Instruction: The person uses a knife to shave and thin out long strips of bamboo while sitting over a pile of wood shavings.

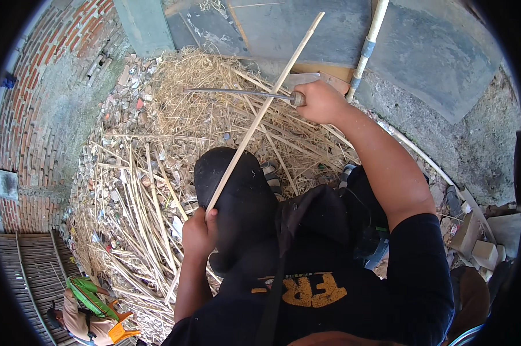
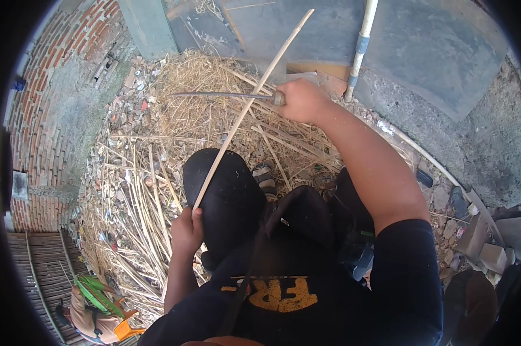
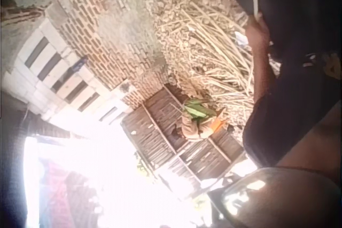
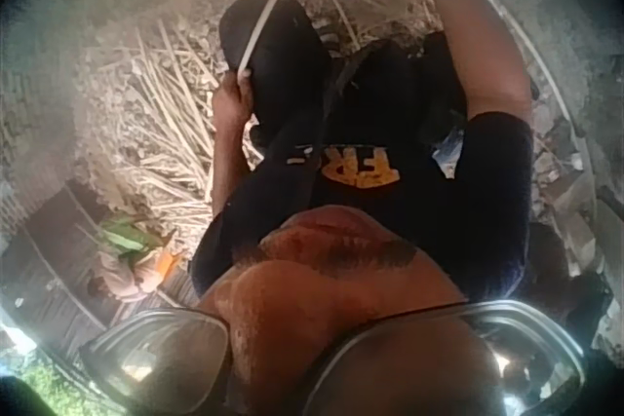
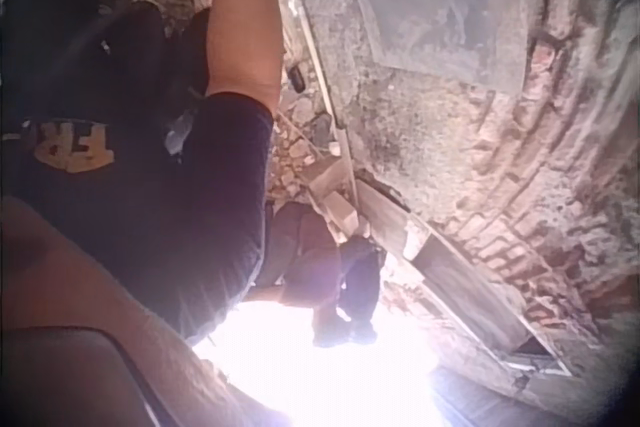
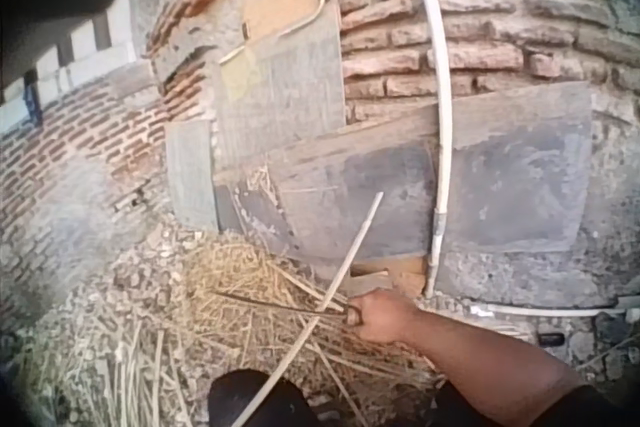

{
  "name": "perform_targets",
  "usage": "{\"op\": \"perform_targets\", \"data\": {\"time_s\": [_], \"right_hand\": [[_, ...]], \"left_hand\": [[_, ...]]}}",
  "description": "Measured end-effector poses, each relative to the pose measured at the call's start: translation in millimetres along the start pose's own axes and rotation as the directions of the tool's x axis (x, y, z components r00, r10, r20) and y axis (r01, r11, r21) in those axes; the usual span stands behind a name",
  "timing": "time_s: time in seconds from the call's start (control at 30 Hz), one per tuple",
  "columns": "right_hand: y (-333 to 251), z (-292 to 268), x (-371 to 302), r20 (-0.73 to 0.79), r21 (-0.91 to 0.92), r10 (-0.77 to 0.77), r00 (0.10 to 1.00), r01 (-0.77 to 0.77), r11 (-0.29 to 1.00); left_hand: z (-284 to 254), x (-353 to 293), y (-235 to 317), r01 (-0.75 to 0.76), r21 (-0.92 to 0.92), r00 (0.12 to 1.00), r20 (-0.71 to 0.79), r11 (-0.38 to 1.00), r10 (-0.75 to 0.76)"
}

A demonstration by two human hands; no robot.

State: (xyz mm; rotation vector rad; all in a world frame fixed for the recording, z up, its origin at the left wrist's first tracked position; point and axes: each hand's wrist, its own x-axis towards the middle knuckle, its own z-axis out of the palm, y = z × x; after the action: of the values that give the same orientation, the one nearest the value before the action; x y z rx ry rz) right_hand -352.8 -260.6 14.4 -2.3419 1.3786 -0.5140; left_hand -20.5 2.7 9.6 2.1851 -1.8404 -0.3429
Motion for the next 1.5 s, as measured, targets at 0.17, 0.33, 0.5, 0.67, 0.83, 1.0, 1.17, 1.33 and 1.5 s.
{"op": "perform_targets", "data": {"time_s": [0.17,0.33,0.5,0.67,0.83,1.0,1.17,1.33,1.5], "right_hand": [[-10,-5,-9,-0.032,-0.025,-0.007,0.999,0.006,1.000],[-40,-10,-17,0.206,-0.095,-0.081,0.975,0.102,0.990],[-53,-3,-17,0.195,-0.063,-0.139,0.971,0.154,0.986],[-44,-5,-12,0.181,-0.116,-0.165,0.970,0.187,0.975],[-46,-5,-14,0.168,-0.098,-0.126,0.978,0.144,0.985],[-48,-6,-17,0.182,-0.075,-0.126,0.975,0.141,0.987],[-44,-5,-16,0.172,-0.059,-0.158,0.972,0.170,0.984],[-41,-5,-14,0.173,-0.089,-0.158,0.972,0.175,0.980],[-42,-6,-13,0.195,-0.042,-0.146,0.970,0.157,0.987]], "left_hand": [[3,1,-3,-0.008,-0.099,1.000,-0.009,0.995,0.007],[4,2,-4,-0.028,-0.095,1.000,-0.009,0.995,0.027],[4,0,-4,-0.031,-0.109,0.999,-0.042,0.994,0.026],[1,2,0,-0.016,-0.095,1.000,-0.021,0.995,0.014],[3,3,-3,-0.013,-0.139,1.000,-0.019,0.990,0.010],[4,3,-6,-0.026,-0.154,1.000,-0.017,0.988,0.024],[6,2,-8,-0.033,-0.154,0.999,-0.024,0.988,0.029],[5,2,-5,-0.018,-0.135,1.000,-0.019,0.991,0.015],[6,1,-7,-0.020,-0.128,0.999,-0.039,0.992,0.016]]}}
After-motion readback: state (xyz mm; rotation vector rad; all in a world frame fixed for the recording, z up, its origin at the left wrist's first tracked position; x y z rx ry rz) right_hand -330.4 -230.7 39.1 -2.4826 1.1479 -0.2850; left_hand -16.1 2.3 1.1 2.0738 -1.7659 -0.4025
